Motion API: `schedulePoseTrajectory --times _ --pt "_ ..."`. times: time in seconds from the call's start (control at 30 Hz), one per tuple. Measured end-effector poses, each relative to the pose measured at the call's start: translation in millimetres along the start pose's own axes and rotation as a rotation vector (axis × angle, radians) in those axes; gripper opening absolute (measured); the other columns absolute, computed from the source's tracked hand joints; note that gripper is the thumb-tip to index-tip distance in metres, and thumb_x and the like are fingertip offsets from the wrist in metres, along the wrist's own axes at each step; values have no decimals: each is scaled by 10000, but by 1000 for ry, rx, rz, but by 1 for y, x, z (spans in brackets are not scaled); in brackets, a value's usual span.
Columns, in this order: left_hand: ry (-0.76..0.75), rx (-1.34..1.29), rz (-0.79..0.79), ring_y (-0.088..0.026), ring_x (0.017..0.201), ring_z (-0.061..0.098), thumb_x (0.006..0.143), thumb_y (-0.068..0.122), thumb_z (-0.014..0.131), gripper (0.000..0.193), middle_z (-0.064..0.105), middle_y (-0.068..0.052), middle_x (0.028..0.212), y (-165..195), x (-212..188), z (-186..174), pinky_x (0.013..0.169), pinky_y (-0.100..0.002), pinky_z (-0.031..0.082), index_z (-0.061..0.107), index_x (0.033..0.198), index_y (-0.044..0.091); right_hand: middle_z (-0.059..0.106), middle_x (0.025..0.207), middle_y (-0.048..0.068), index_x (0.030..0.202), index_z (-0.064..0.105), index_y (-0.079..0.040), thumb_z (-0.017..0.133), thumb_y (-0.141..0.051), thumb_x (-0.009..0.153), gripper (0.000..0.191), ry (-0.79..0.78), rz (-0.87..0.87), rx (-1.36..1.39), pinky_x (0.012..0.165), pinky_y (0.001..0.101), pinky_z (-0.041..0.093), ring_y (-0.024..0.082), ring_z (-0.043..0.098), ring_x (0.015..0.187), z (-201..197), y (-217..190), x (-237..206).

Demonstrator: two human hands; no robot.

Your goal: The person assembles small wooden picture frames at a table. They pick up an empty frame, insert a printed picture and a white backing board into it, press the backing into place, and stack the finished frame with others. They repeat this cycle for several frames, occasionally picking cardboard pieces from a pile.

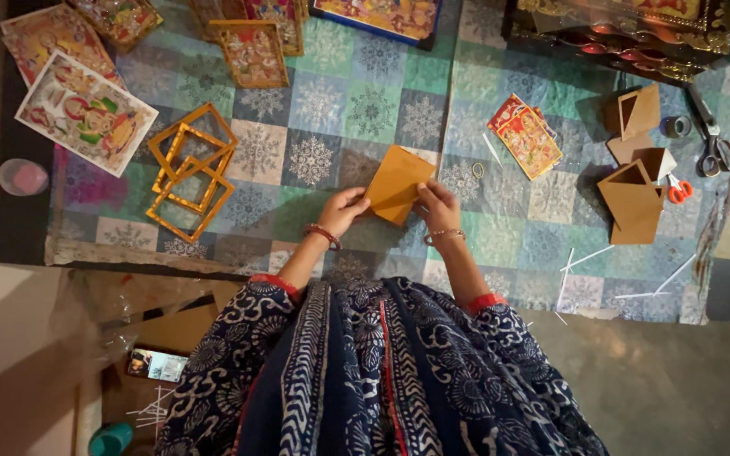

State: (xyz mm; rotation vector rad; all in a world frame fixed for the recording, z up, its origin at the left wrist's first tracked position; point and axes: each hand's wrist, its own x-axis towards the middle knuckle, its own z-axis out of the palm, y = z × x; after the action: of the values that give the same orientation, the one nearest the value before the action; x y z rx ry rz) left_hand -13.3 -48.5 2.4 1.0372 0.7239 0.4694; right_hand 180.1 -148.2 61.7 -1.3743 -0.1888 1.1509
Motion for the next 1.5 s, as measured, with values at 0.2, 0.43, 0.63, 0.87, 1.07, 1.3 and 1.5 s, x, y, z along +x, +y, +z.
schedulePoseTrajectory --times 0.2,0.43,0.63,0.87,1.07,1.3,1.5 --pt "-5 -33 -37 -116 1032 684 990 181 676 437 728 -61 1190 3 0 -1 868 -264 560 593 1372 -15 730 1022 28 1143 688 -34 686 -195 977 231 19 -11 53 748 311 602 154 727 900 0 -9 7" --pt "3 22 -4 -123 1050 684 1004 180 673 463 734 -94 1203 0 -2 -1 895 -263 556 574 1399 -40 740 1007 56 1140 698 -4 720 -163 945 253 107 -94 20 721 330 612 177 730 862 -1 -3 14" --pt "16 68 -4 -124 1036 691 999 162 668 460 738 -92 1193 -2 -2 -1 878 -266 562 572 1401 -40 731 972 27 1122 712 -47 695 -175 909 249 81 -42 22 681 311 603 144 713 827 3 -15 16" --pt "-26 -52 -72 -123 1000 696 1016 131 637 389 729 -62 1157 0 -4 -1 836 -277 596 594 1382 8 719 970 17 1087 730 -38 741 -196 931 222 76 -92 -151 707 272 586 105 691 847 10 -22 26" --pt "-34 -119 -115 -125 1014 701 1017 117 628 351 730 -43 1155 3 -4 1 848 -285 600 615 1354 21 716 941 13 1071 736 -36 714 -181 929 204 30 -104 -178 674 263 562 101 683 821 16 -24 29" --pt "-30 -43 -58 -127 1032 704 1012 112 644 356 739 -39 1165 2 -4 3 867 -296 599 616 1357 31 753 943 30 1022 758 -11 774 -139 903 175 -37 -188 -266 789 230 538 100 693 875 25 -27 34" --pt "-13 -40 -28 -145 1037 712 1008 135 659 357 745 -54 1172 0 -2 1 872 -304 601 627 1342 15 751 985 53 1074 753 21 790 -166 927 241 -53 -189 -245 803 249 543 120 691 904 28 -29 34"
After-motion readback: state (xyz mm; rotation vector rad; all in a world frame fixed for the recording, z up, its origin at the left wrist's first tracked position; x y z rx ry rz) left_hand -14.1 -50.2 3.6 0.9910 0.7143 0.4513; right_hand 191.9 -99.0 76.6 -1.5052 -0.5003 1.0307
